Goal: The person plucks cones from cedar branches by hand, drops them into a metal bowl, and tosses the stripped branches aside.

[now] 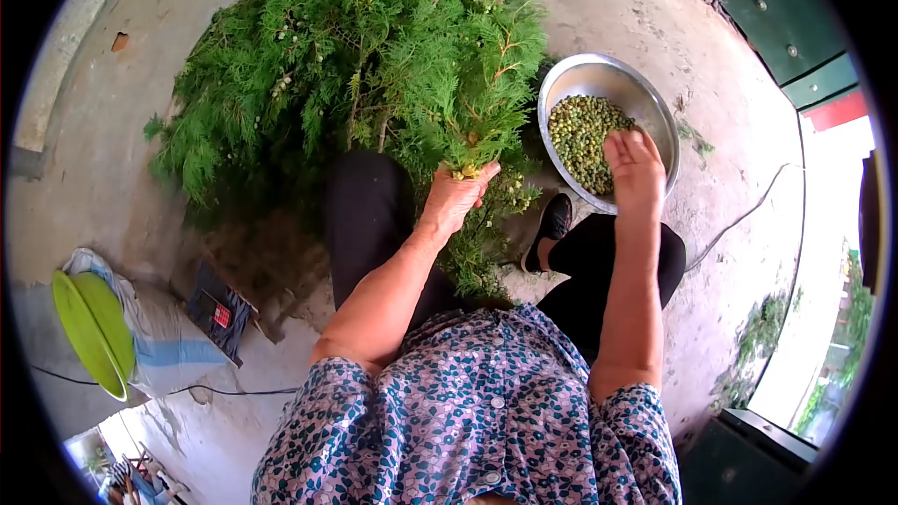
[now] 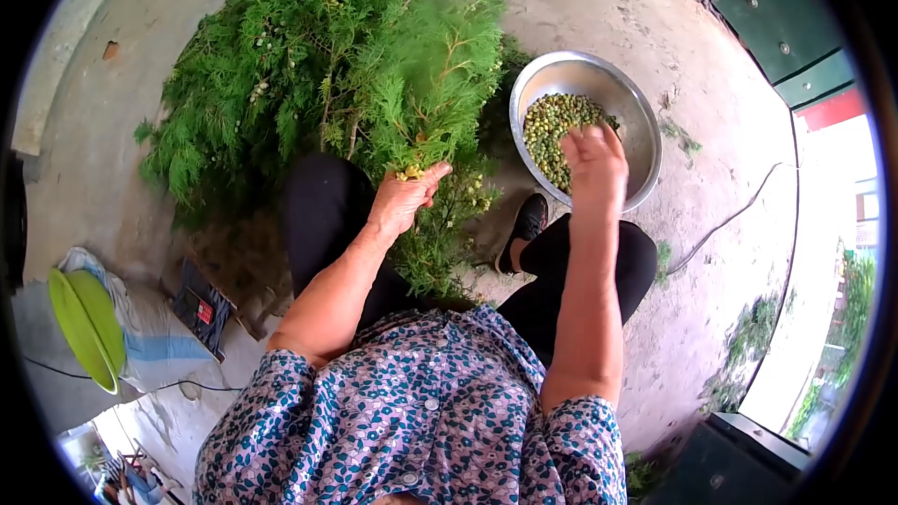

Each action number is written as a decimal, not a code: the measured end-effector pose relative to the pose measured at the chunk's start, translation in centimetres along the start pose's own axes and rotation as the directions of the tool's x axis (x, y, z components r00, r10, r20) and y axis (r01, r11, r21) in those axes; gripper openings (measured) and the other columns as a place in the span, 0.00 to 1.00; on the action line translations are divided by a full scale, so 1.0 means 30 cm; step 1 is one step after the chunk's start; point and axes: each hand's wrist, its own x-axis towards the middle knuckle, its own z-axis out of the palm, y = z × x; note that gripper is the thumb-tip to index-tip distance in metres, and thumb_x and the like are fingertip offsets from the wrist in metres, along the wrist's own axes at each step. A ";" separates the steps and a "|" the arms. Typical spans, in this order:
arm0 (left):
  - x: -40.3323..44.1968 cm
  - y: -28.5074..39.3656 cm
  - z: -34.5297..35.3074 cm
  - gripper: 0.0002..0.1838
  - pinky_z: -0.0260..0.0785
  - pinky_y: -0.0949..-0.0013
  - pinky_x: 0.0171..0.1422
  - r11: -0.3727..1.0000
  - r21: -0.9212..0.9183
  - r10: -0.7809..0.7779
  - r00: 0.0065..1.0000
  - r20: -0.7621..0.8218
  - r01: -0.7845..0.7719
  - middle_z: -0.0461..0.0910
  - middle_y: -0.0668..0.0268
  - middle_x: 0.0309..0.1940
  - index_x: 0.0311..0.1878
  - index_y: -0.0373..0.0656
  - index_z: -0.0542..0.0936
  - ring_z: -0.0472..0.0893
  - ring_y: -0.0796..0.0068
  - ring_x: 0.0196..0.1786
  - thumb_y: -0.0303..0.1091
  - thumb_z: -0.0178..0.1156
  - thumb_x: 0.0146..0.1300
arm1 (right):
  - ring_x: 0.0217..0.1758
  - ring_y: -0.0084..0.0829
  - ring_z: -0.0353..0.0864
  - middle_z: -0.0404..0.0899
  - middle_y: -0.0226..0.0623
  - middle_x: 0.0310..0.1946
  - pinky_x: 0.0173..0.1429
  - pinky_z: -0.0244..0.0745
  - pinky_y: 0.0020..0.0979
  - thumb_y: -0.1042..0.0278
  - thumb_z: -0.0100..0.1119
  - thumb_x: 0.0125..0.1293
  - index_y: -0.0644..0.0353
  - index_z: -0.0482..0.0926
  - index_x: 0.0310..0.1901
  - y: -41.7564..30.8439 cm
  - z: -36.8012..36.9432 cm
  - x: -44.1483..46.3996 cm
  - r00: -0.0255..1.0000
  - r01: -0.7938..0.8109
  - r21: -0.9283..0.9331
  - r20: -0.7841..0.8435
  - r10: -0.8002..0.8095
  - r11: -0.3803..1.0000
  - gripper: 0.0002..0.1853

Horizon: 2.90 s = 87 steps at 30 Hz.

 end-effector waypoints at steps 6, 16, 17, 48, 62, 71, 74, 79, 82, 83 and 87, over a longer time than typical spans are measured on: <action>0.011 -0.028 0.014 0.08 0.54 0.80 0.15 0.996 0.035 0.075 0.996 0.052 -0.077 0.72 0.76 0.18 0.33 0.43 0.74 0.65 0.87 0.16 0.32 0.64 0.55 | 0.25 0.18 0.74 0.75 0.38 0.48 0.26 0.72 0.19 0.85 0.51 0.54 0.58 0.75 0.51 0.051 0.274 -0.239 0.724 0.396 -0.545 0.680 0.114 0.739 0.21; -0.014 -0.017 -0.007 0.12 0.62 0.79 0.25 0.975 0.058 0.194 0.944 0.266 -0.216 0.78 0.71 0.29 0.42 0.41 0.76 0.74 0.85 0.28 0.22 0.62 0.53 | 0.32 0.23 0.76 0.79 0.35 0.30 0.37 0.71 0.22 0.85 0.55 0.52 0.65 0.79 0.34 0.197 0.170 -0.198 0.794 0.525 -0.436 0.560 -0.237 0.731 0.08; -0.019 -0.007 -0.013 0.13 0.67 0.78 0.30 0.945 0.219 0.171 0.938 0.303 -0.242 0.77 0.69 0.30 0.45 0.36 0.74 0.76 0.81 0.31 0.22 0.60 0.56 | 0.30 0.22 0.75 0.78 0.34 0.29 0.35 0.71 0.22 0.85 0.55 0.53 0.66 0.79 0.34 0.204 0.153 -0.192 0.817 0.503 -0.472 0.534 -0.218 0.724 0.07; -0.032 -0.102 0.026 0.15 0.71 0.77 0.36 0.758 0.506 0.512 0.856 -0.070 -0.411 0.81 0.67 0.28 0.48 0.38 0.77 0.79 0.82 0.31 0.25 0.60 0.55 | 0.30 0.45 0.78 0.78 0.40 0.29 0.33 0.73 0.37 0.73 0.58 0.52 0.58 0.76 0.36 0.102 0.292 -0.190 0.588 0.785 -0.563 0.808 -0.025 0.257 0.08; -0.070 -0.097 0.023 0.20 0.71 0.71 0.36 0.574 0.638 0.685 0.728 -0.030 -0.513 0.79 0.58 0.29 0.51 0.39 0.76 0.80 0.65 0.31 0.27 0.61 0.52 | 0.23 0.23 0.76 0.76 0.33 0.24 0.26 0.70 0.23 0.79 0.55 0.58 0.63 0.72 0.33 0.062 0.265 -0.154 0.941 -0.182 -0.021 0.286 0.180 0.983 0.03; -0.056 -0.090 0.016 0.27 0.66 0.63 0.28 -0.024 0.852 0.783 0.520 0.342 -0.523 0.73 0.60 0.24 0.52 0.34 0.72 0.74 0.61 0.24 0.22 0.59 0.43 | 0.24 0.26 0.73 0.76 0.35 0.27 0.25 0.69 0.24 0.83 0.56 0.54 0.60 0.79 0.35 0.057 0.262 -0.204 0.662 0.580 -0.525 0.749 0.016 0.623 0.09; -0.051 -0.092 0.018 0.27 0.66 0.64 0.28 -0.092 0.819 0.789 0.461 0.406 -0.566 0.72 0.61 0.23 0.51 0.32 0.71 0.74 0.63 0.24 0.21 0.58 0.41 | 0.28 0.40 0.77 0.76 0.43 0.31 0.32 0.72 0.32 0.85 0.56 0.48 0.62 0.77 0.34 0.083 0.255 -0.203 0.512 0.751 -0.433 0.859 -0.024 0.498 0.10; -0.061 -0.072 0.021 0.29 0.66 0.65 0.30 -0.093 0.836 0.767 0.496 0.406 -0.540 0.72 0.62 0.24 0.52 0.30 0.70 0.74 0.64 0.25 0.21 0.59 0.39 | 0.32 0.38 0.78 0.76 0.41 0.30 0.37 0.73 0.31 0.85 0.55 0.49 0.61 0.75 0.40 0.122 0.213 -0.201 0.561 0.749 -0.529 0.826 0.043 0.399 0.15; -0.053 -0.076 0.017 0.31 0.66 0.65 0.30 -0.074 0.838 0.755 0.518 0.401 -0.541 0.73 0.62 0.24 0.53 0.30 0.69 0.74 0.64 0.25 0.21 0.59 0.39 | 0.32 0.38 0.77 0.75 0.41 0.29 0.38 0.73 0.32 0.86 0.54 0.49 0.60 0.75 0.42 0.130 0.207 -0.202 0.549 0.749 -0.516 0.834 0.046 0.416 0.16; -0.051 -0.078 0.015 0.31 0.66 0.65 0.30 -0.061 0.839 0.756 0.524 0.392 -0.540 0.73 0.62 0.24 0.53 0.31 0.69 0.74 0.64 0.25 0.21 0.60 0.38 | 0.32 0.38 0.76 0.74 0.40 0.28 0.38 0.72 0.32 0.86 0.54 0.49 0.60 0.75 0.42 0.131 0.207 -0.203 0.561 0.740 -0.533 0.826 0.061 0.410 0.17; -0.056 -0.073 0.015 0.31 0.66 0.66 0.30 -0.024 0.851 0.760 0.544 0.357 -0.525 0.73 0.62 0.24 0.53 0.31 0.69 0.74 0.64 0.25 0.21 0.59 0.39 | 0.32 0.37 0.74 0.72 0.39 0.28 0.38 0.72 0.31 0.85 0.54 0.50 0.59 0.76 0.41 0.147 0.200 -0.214 0.692 0.641 -0.642 0.721 0.046 0.420 0.16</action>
